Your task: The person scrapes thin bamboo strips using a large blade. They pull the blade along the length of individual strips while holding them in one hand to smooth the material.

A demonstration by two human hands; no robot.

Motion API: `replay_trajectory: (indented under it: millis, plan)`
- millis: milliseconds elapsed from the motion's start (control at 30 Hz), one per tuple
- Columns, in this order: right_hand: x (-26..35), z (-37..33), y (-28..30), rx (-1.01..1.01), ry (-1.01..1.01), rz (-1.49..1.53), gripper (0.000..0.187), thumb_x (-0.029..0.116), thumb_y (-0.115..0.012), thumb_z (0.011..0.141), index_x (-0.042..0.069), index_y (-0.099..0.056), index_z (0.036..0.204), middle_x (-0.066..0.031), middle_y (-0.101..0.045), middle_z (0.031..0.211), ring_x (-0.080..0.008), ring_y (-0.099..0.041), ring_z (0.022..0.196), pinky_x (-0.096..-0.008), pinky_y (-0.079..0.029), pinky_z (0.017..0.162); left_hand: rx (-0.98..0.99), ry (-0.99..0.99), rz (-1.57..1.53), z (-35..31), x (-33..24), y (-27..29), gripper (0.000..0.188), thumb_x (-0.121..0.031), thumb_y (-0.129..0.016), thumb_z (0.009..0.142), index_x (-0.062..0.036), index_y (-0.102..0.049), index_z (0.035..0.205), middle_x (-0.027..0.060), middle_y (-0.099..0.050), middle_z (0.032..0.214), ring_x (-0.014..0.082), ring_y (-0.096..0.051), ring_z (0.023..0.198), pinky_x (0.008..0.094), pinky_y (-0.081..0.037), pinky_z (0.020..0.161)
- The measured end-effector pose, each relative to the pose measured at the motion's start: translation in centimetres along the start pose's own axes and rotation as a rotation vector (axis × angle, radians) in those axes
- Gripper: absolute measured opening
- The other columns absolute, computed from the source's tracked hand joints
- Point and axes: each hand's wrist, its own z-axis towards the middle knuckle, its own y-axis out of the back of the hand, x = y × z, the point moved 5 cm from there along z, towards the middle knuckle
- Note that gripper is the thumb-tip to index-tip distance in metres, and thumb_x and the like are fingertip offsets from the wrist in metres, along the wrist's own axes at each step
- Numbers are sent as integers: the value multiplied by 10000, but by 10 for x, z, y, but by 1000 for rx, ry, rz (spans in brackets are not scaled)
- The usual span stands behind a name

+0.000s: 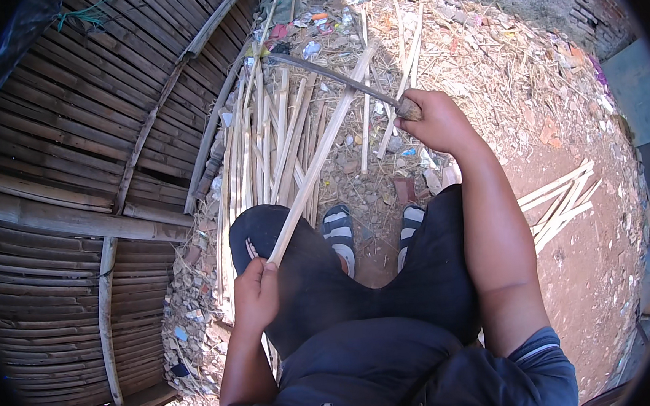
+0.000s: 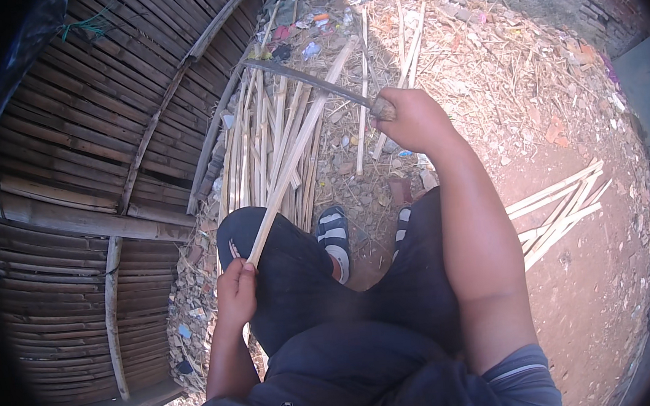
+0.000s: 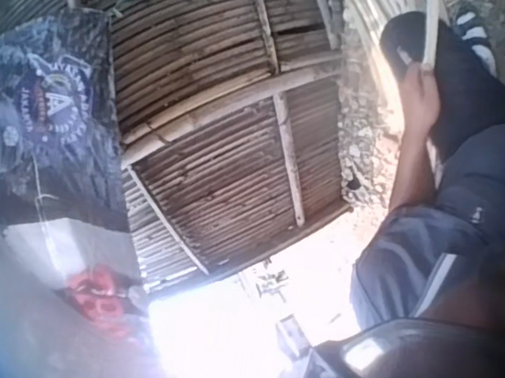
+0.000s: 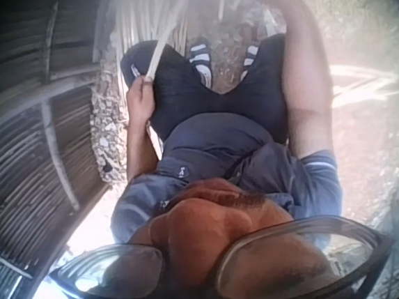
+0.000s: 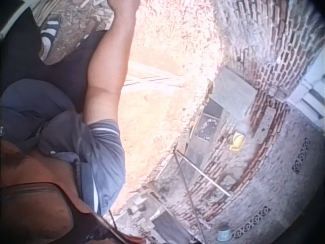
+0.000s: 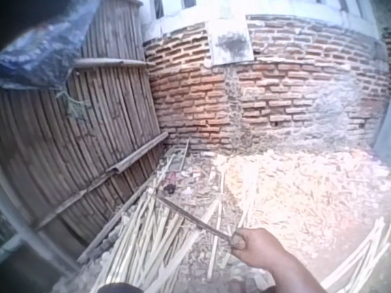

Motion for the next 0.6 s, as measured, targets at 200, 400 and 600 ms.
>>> replay_trajectory:
  millis: [200, 400, 600]
  plan:
    - [55, -23, -33, 463, 316, -135, 384, 301, -844, 826, 107, -744, 1141, -191, -747, 1030, -408, -708, 1027, -499, -551, 913, -10, 18, 7, -1, 1, 1, 253, -196, -565, 1076, 2, -634, 935, 73, -578, 648, 112, -519, 601, 334, -435, 567]
    - [16, -3, -13, 165, 84, -106, 365, 319, -834, 850, 103, -737, 1128, -197, -743, 1001, -414, -708, 1000, -501, -561, 856, -9, 14, 19, -1, 3, 1, 256, -202, -567, 1078, -1, -635, 936, 74, -568, 642, 114, -520, 590, 335, -434, 562]
    - [-4, 2, 0, 70, -13, -19, 431, 330, -829, 861, 84, -729, 1201, -219, -748, 1066, -411, -710, 1031, -500, -557, 895, 16, -19, 33, 0, -1, 0, 260, -205, -568, 1082, 0, -635, 937, 65, -563, 637, 110, -516, 586, 327, -428, 555]
